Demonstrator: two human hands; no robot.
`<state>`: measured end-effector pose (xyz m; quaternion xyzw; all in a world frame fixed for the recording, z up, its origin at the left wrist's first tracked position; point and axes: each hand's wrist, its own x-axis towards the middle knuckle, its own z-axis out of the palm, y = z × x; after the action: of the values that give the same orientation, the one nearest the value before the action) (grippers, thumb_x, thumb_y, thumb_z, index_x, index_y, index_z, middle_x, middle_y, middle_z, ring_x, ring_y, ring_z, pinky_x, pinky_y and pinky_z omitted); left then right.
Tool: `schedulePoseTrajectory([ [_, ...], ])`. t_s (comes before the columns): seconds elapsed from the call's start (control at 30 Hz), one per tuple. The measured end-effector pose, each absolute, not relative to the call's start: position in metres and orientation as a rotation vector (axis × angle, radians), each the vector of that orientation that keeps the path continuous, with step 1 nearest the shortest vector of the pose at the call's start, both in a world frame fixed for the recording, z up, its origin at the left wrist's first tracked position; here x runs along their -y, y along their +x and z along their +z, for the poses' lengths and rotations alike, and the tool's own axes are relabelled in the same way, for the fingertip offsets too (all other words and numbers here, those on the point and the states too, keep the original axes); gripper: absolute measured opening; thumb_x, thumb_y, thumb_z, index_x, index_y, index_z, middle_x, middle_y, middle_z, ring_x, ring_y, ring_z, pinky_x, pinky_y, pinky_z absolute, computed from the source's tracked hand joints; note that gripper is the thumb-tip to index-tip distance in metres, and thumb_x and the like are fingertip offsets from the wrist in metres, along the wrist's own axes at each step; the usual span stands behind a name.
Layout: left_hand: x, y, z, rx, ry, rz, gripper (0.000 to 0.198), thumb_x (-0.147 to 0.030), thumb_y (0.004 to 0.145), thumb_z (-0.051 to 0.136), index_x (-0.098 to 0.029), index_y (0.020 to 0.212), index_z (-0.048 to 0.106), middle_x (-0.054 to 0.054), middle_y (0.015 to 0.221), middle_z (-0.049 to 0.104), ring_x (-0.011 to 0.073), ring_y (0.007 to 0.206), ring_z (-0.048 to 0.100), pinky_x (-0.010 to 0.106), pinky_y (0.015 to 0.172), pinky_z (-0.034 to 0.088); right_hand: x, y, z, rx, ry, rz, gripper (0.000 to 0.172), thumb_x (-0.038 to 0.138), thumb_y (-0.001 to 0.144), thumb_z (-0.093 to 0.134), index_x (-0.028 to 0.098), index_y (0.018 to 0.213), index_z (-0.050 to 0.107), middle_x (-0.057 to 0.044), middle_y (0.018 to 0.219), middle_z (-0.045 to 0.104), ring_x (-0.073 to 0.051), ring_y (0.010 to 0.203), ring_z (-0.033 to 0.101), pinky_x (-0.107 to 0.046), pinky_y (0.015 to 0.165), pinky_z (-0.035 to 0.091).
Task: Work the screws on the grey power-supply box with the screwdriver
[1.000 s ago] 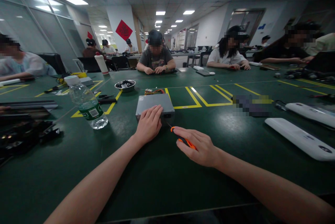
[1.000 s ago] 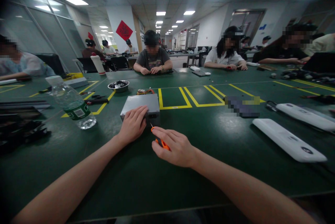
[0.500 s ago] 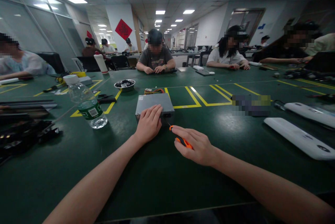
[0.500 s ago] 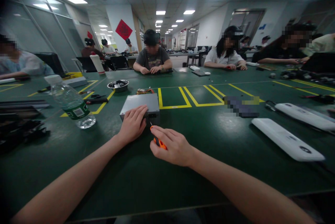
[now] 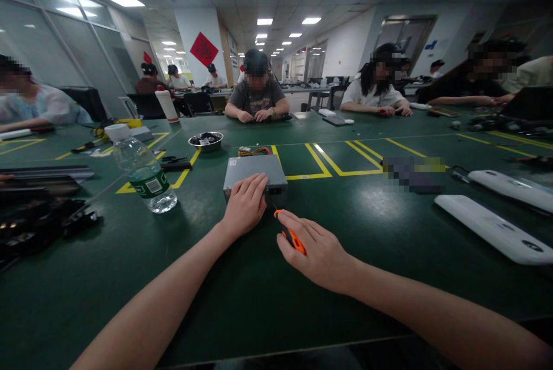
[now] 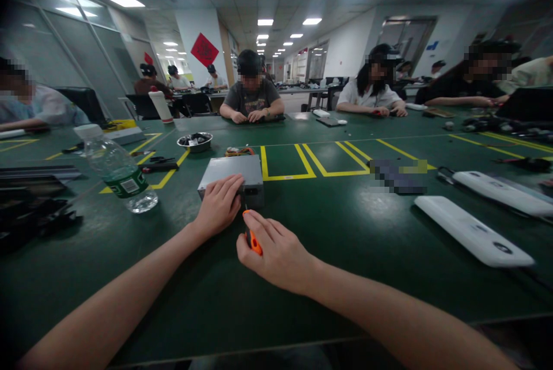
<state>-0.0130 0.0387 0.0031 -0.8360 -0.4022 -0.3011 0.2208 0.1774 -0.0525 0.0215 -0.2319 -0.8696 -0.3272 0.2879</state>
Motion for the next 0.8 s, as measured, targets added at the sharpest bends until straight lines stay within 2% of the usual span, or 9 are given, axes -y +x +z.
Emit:
schedulePoseTrajectory([
  [0.13,-0.0385,-0.013,0.0036,1.118,-2.322,-0.826,0.042,-0.017,0.085,0.039,-0.013,0.127,0.042,0.01,0.13,0.049,0.0218,0.12,0.043,0.038,0.097,0.033,0.0524,0.1808,0.0244,2.316,-0.648,-0.907,0.017,0.01,0.083,0.049,0.014,0.099,0.051,-0.018,0.103,0.063,-0.02,0.095,0.062,-0.03,0.078,0.051],
  [0.23,-0.0387,-0.0128,0.0038,1.126,-2.329,-0.822,0.042,-0.018,0.085,0.038,-0.013,0.127,0.041,0.011,0.13,0.048,0.0224,0.119,0.044,0.038,0.096,0.033,0.0512,0.1824,0.0234,2.335,-0.654,-0.898,0.016,0.015,0.083,0.051,0.015,0.099,0.052,-0.017,0.1,0.064,-0.018,0.086,0.064,-0.03,0.074,0.052],
  [0.37,-0.0387,-0.0127,0.0039,1.107,-2.331,-0.843,0.043,-0.017,0.085,0.038,-0.014,0.127,0.041,0.011,0.129,0.049,0.0227,0.119,0.044,0.039,0.096,0.033,0.0508,0.1809,0.0177,2.347,-0.673,-0.785,0.019,0.024,0.083,0.051,0.015,0.1,0.052,-0.02,0.109,0.059,-0.025,0.101,0.058,-0.036,0.077,0.05],
  [0.5,-0.0384,-0.0129,0.0038,1.101,-2.332,-0.844,0.042,-0.017,0.085,0.038,-0.014,0.127,0.041,0.011,0.129,0.05,0.0224,0.12,0.044,0.039,0.096,0.033,0.0514,0.179,0.0154,2.403,-0.62,-0.71,0.025,0.022,0.082,0.049,0.015,0.106,0.05,-0.023,0.122,0.05,-0.031,0.119,0.045,-0.042,0.085,0.046],
  [0.57,-0.0384,-0.013,0.004,1.106,-2.331,-0.836,0.042,-0.017,0.085,0.038,-0.014,0.127,0.041,0.011,0.129,0.05,0.0223,0.12,0.043,0.038,0.096,0.033,0.051,0.1799,0.0173,2.433,-0.561,-0.726,0.025,0.019,0.083,0.048,0.016,0.108,0.049,-0.022,0.122,0.051,-0.03,0.119,0.045,-0.038,0.083,0.048],
  [0.7,-0.0382,-0.0133,0.0049,1.114,-2.333,-0.818,0.042,-0.017,0.085,0.038,-0.013,0.127,0.041,0.011,0.129,0.049,0.0223,0.121,0.043,0.038,0.096,0.033,0.0484,0.1839,0.0224,2.372,-0.563,-0.815,0.022,0.017,0.083,0.05,0.017,0.105,0.05,-0.02,0.11,0.06,-0.025,0.108,0.055,-0.026,0.071,0.051],
  [0.8,-0.0377,-0.0136,0.0056,1.119,-2.327,-0.812,0.042,-0.017,0.085,0.038,-0.013,0.126,0.042,0.011,0.13,0.049,0.0222,0.12,0.043,0.038,0.097,0.033,0.0474,0.1849,0.0233,2.336,-0.614,-0.792,0.013,0.019,0.083,0.051,0.016,0.096,0.052,-0.018,0.107,0.061,-0.023,0.104,0.058,-0.027,0.073,0.051],
])
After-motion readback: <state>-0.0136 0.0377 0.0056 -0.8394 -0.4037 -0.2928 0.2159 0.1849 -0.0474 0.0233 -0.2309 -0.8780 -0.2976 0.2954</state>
